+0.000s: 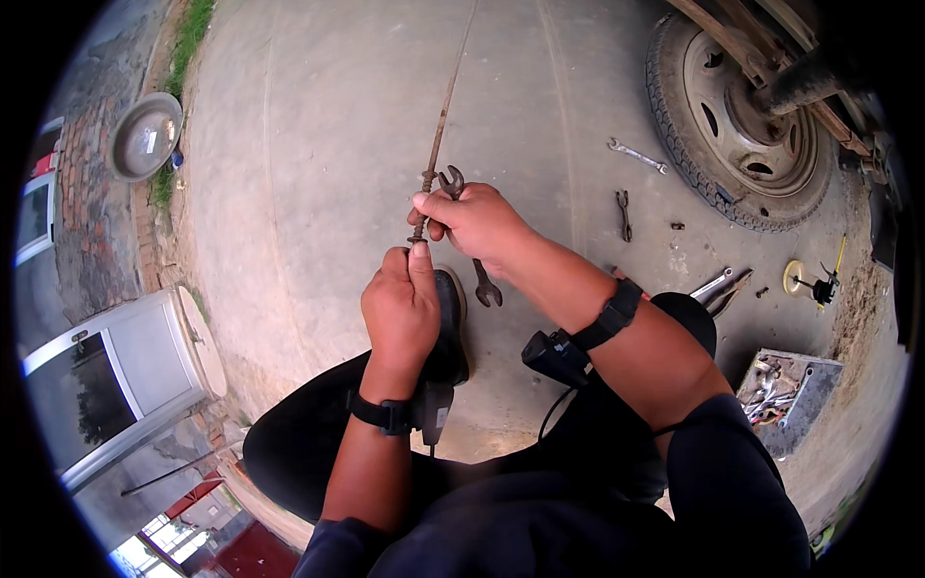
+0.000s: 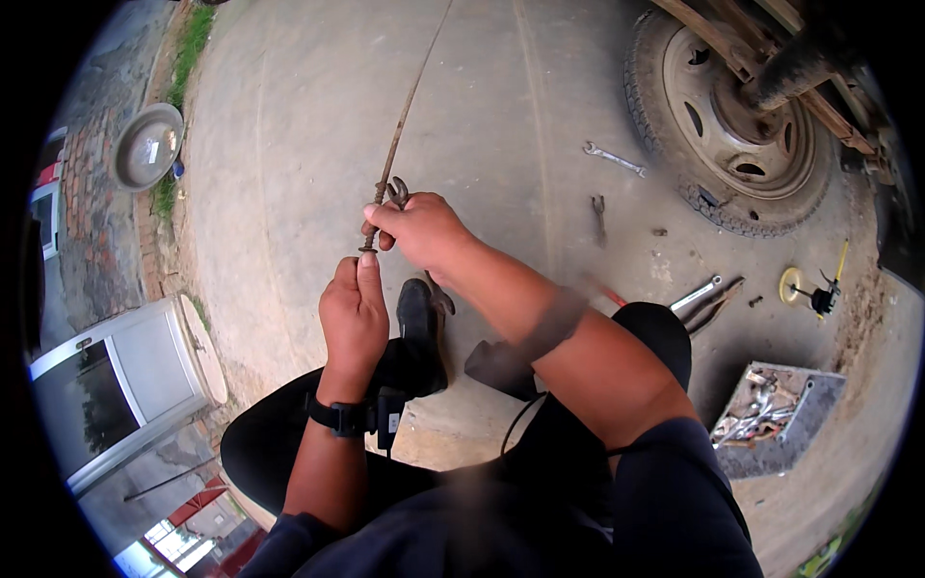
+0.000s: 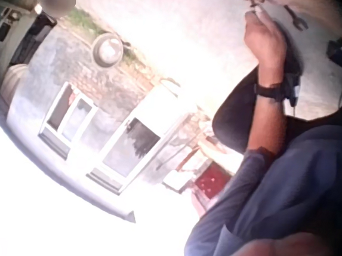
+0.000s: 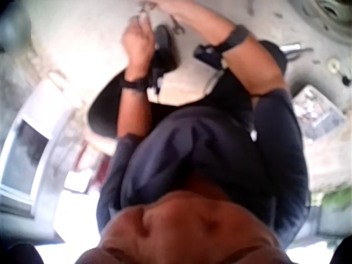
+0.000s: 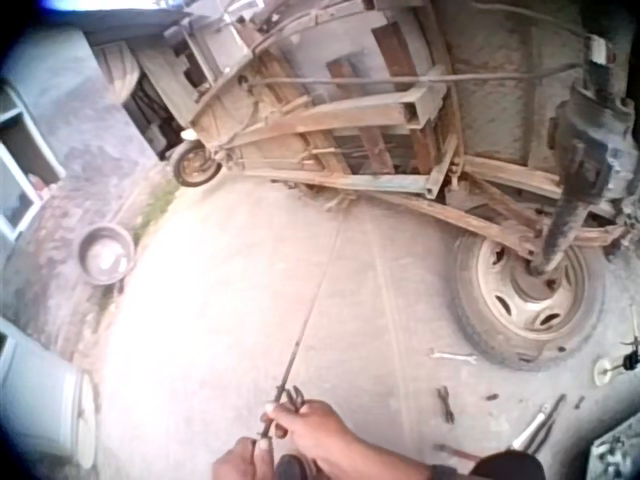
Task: The person uses a wrench to tighten a nut onto a threaded rod while seated on the ground. They then use a screwdriver to adjust a component on the rod. The person is working on a vehicle part near a tire.
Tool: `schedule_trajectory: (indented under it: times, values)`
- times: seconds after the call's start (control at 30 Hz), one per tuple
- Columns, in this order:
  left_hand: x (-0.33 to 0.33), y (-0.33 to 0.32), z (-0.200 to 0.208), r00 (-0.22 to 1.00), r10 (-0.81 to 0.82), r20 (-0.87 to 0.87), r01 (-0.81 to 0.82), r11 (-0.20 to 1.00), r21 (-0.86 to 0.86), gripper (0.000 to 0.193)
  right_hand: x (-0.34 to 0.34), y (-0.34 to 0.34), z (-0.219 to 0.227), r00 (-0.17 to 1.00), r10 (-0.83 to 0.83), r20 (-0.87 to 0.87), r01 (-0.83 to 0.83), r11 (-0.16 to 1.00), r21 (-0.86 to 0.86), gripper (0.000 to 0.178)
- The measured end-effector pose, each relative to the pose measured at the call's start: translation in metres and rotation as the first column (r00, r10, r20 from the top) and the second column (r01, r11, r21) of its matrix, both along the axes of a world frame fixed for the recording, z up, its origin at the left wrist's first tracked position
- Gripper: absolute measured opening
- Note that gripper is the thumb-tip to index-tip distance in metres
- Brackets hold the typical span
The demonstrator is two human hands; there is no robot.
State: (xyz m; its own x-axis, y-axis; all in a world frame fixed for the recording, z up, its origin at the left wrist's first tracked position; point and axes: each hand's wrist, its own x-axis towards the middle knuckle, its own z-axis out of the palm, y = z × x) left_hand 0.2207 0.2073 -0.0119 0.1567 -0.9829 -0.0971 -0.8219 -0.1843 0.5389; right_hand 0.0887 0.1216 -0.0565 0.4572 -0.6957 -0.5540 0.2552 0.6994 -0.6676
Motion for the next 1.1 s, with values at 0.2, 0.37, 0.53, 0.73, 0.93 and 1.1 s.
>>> schedule_trajectory:
  times: [0.2, 0.37, 0.53, 0.73, 0.93, 1.1]
  values:
    - [-0.024, -0.008, 0.023, 0.255, 0.637, -0.728, -0.242, 0.77, 0.59, 0.042, 0.002, 0.002, -0.005, 1.0, 0.012, -0.021, -0.012, 1.0, -0.014, 0.032]
    - [-0.015, -0.005, 0.02, 0.251, 0.612, -0.75, -0.17, 0.79, 0.589, 0.042, -0.001, 0.002, -0.004, 1.0, 0.02, -0.016, -0.02, 1.0, -0.015, 0.032]
    - [-0.005, 0.0, 0.01, 0.991, -0.051, 0.12, 0.05, 0.999, 0.008, 0.037, -0.001, 0.003, -0.003, 1.0, 0.013, -0.002, -0.013, 0.999, -0.037, 0.033]
    - [-0.008, 0.0, 0.001, 0.983, 0.093, -0.159, -0.087, 0.995, 0.041, 0.038, -0.001, 0.003, -0.004, 1.0, -0.006, 0.003, 0.006, 0.999, -0.046, 0.033]
    - [-0.029, -0.008, 0.026, 0.117, 0.686, -0.718, -0.236, 0.721, 0.651, 0.041, -0.001, 0.003, -0.005, 1.0, -0.007, -0.014, 0.007, 1.0, -0.017, 0.032]
    - [-0.018, -0.003, 0.021, -0.108, 0.664, -0.74, -0.109, 0.732, 0.673, 0.045, -0.002, 0.003, -0.002, 1.0, 0.001, 0.001, -0.001, 1.0, 0.024, 0.031]
